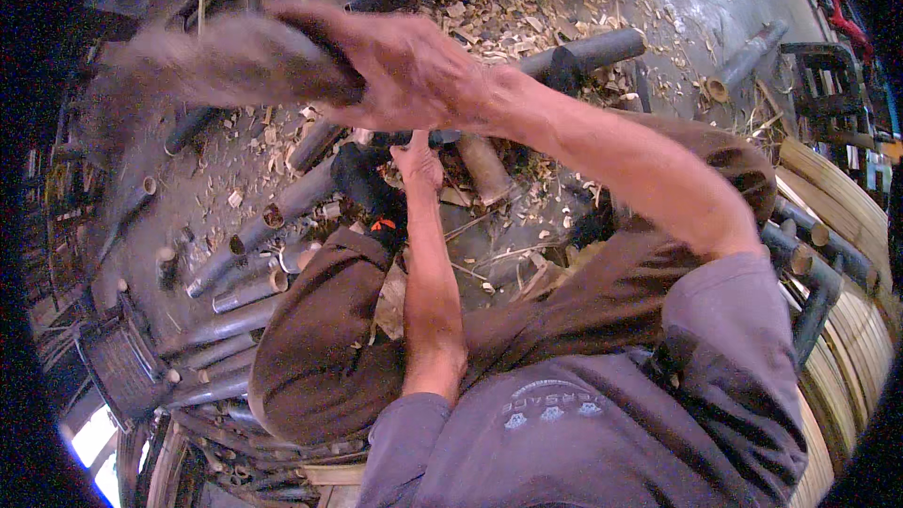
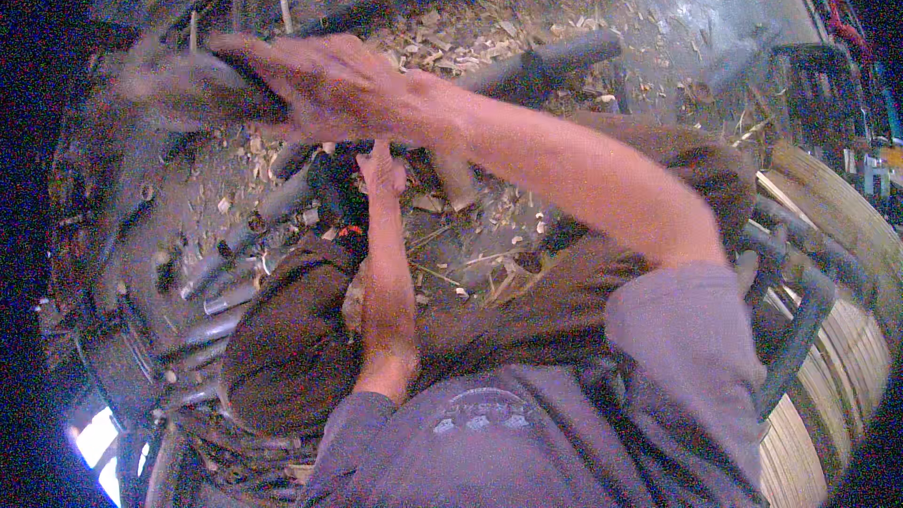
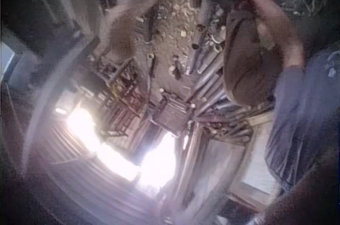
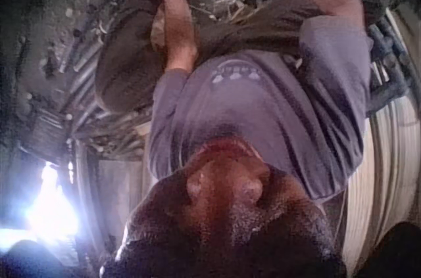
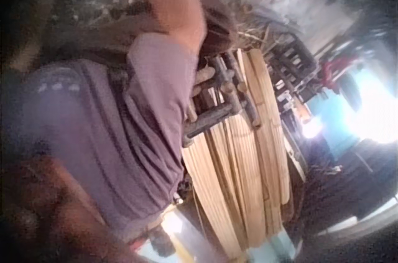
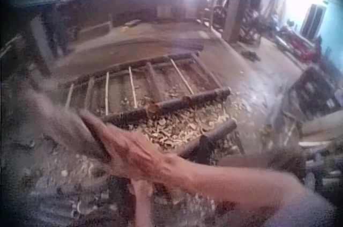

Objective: The person sits on the floor and uses a drawknife to shave and smooth the ends of several bamboo poles. They repeatedly rotate the poles and pull the knife to remove material, then inspect the cut ends.

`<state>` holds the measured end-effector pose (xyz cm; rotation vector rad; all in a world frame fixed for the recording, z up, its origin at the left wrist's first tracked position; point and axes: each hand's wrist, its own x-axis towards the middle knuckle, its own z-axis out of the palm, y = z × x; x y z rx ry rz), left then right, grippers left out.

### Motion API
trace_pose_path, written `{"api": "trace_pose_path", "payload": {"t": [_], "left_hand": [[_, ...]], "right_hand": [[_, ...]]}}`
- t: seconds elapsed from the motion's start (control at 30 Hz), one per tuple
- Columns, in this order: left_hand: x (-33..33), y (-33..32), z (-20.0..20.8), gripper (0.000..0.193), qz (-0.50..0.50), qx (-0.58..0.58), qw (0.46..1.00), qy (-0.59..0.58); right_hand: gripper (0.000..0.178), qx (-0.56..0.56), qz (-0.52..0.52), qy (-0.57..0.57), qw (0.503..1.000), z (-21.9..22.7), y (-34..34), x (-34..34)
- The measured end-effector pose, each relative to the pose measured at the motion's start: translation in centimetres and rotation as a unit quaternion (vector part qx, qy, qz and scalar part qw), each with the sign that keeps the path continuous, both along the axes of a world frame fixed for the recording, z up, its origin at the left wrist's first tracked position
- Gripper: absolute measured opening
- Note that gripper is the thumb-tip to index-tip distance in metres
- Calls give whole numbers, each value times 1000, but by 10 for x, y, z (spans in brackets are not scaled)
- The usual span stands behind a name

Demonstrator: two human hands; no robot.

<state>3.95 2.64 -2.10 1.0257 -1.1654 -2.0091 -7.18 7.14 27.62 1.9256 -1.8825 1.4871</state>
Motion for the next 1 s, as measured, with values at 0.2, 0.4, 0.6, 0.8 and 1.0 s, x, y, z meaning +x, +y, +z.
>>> {"api": "trace_pose_path", "payload": {"t": [0.2,0.4,0.6,0.8,1.0], "left_hand": [[-19,34,49,66,20,105,992,-72],[-87,93,154,34,-111,-19,989,97],[-104,93,98,47,-222,-506,833,22],[-112,71,65,44,-288,-514,807,47],[-120,67,55,47,-256,-518,814,59]], "right_hand": [[68,447,-12,141,883,-40,41,-36],[76,192,-302,7,934,7,145,-34],[74,116,-530,-242,804,-20,214,2],[73,122,-575,-231,775,-51,248,4],[66,75,-547,-269,789,-48,231,1]]}}
